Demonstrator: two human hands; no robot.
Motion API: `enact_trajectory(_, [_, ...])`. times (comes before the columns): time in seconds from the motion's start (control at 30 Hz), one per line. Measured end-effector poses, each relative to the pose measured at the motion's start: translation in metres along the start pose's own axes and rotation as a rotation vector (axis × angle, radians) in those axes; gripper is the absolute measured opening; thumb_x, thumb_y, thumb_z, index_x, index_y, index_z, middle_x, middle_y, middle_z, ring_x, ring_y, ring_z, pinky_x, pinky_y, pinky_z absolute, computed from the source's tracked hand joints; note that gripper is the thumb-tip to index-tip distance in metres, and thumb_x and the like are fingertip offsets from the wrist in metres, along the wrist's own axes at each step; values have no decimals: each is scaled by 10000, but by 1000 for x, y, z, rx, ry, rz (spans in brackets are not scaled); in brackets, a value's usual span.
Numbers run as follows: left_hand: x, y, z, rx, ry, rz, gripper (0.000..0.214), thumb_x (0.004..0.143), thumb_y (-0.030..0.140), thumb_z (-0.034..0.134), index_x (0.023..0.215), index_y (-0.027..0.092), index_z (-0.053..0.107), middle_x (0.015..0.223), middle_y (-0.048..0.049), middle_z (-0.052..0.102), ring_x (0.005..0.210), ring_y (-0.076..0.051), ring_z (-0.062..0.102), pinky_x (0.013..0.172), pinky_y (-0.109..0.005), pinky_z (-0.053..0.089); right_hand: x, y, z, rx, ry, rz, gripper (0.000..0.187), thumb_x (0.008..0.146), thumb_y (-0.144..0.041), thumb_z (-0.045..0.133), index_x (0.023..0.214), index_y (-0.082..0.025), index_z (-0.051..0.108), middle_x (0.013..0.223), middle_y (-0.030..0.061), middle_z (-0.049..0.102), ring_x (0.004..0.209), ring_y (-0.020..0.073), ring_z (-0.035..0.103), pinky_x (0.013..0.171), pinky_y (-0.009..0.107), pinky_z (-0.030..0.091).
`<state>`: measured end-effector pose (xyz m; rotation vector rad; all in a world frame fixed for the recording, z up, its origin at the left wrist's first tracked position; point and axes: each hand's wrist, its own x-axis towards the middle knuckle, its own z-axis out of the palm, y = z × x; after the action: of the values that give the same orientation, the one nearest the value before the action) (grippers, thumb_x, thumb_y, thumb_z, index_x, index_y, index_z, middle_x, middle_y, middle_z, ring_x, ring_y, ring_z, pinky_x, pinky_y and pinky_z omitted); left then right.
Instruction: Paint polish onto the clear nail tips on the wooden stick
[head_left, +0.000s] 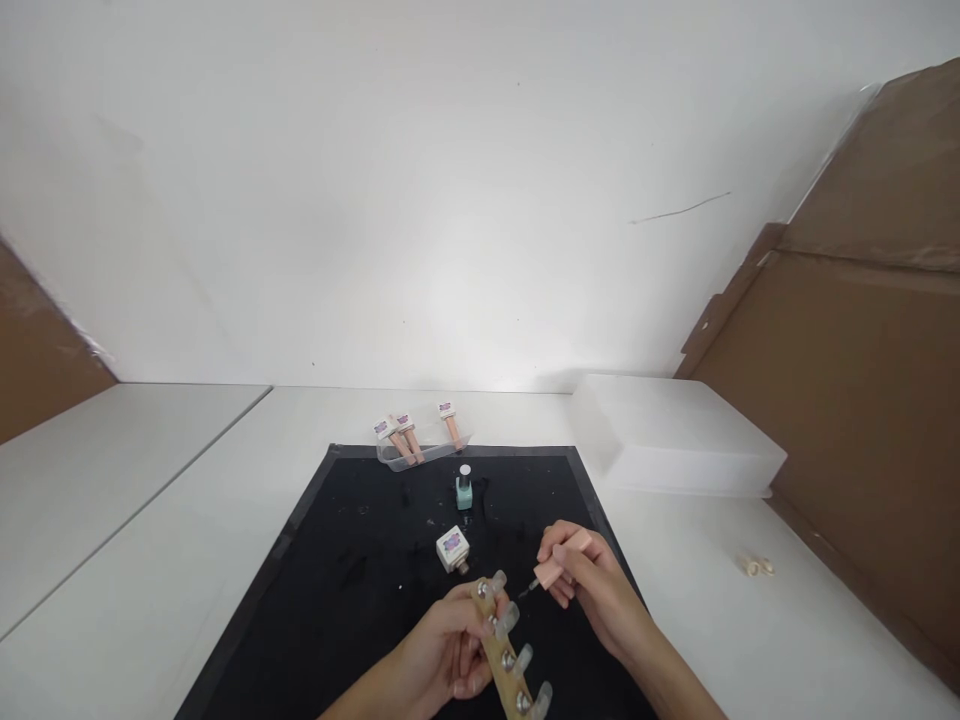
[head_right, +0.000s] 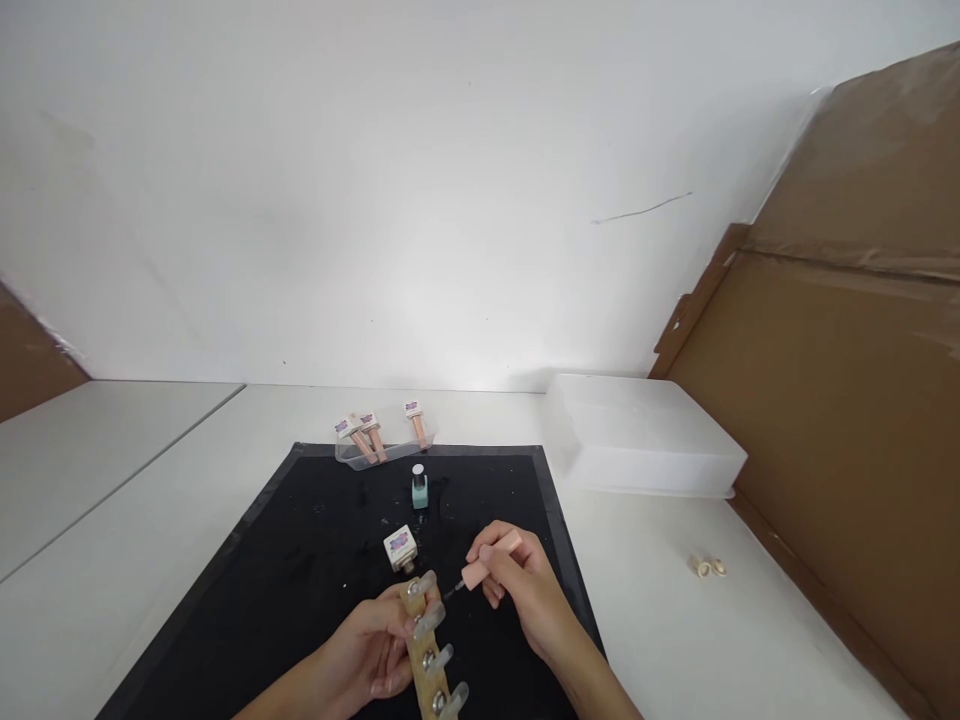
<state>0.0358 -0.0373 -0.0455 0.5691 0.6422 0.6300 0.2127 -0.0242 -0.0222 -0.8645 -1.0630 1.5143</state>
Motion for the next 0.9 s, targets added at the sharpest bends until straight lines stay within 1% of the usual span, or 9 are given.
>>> enact_trajectory(0.13, [2,-2,-1,0,37,-9,147,513,151,484,650,178,528,433,66,418,249,-31,273,295,-177,84,0,2,-3,-131,-69,22,223,755,-343,623,687,-133,653,499,-39,489,405,64,353,408,195,301])
enact_trajectory(0.27, [4,-3,-2,6,46,-17,159,508,151,481,658,179,526,448,64,433,247,-32,279,297,-180,77,2,0,-2,-263,-32,36,138,728,-232,600,632,-139,635,533,-15,562,423,74,391,407,191,301])
enact_trajectory(0.37, [4,-3,-2,9,30,-22,146,514,159,483,653,178,521,461,60,440,254,-30,285,299,-178,77,3,-2,0,-253,30,25,122,695,-185,580,584,-147,613,518,-21,557,418,76,390,406,194,303])
enact_trajectory(0.47, [3,-1,-1,1,12,-12,140,507,160,482,640,177,520,437,66,416,254,-28,272,295,-176,71,3,-1,0,-172,67,-18,153,710,-232,605,583,-148,617,513,-37,510,402,66,355,401,198,298])
enact_trajectory(0.6, [1,0,1,-12,19,-23,144,510,160,488,649,177,523,437,64,425,250,-27,275,291,-176,62,0,0,-2,-75,-22,-73,195,735,-326,647,656,-150,670,574,-34,493,407,56,362,405,203,298])
enact_trajectory(0.7, [0,1,2,-14,27,-23,138,509,159,487,642,174,521,442,64,421,251,-23,272,292,-175,68,-1,-3,-2,-96,-144,-77,195,742,-330,658,684,-148,697,602,-20,517,414,55,389,416,207,293])
enact_trajectory(0.77, [0,3,4,-8,34,-23,129,507,160,485,632,173,516,427,67,406,251,-23,266,293,-174,69,-2,-7,-1,-141,-214,-52,187,744,-312,657,678,-144,703,603,-12,532,423,59,403,418,205,293])
enact_trajectory(0.83, [0,3,7,-9,45,-26,119,504,165,486,621,174,505,417,68,403,245,-22,261,291,-175,69,-2,-10,1,-187,-224,-12,159,744,-281,647,683,-144,701,599,-8,546,442,70,420,422,200,308])
enact_trajectory(0.9, [-1,3,8,-13,56,-30,126,502,173,490,627,173,504,415,69,409,237,-22,256,288,-177,63,-2,-12,2,-224,-181,11,136,742,-246,630,673,-145,691,593,-7,556,455,80,431,426,200,322])
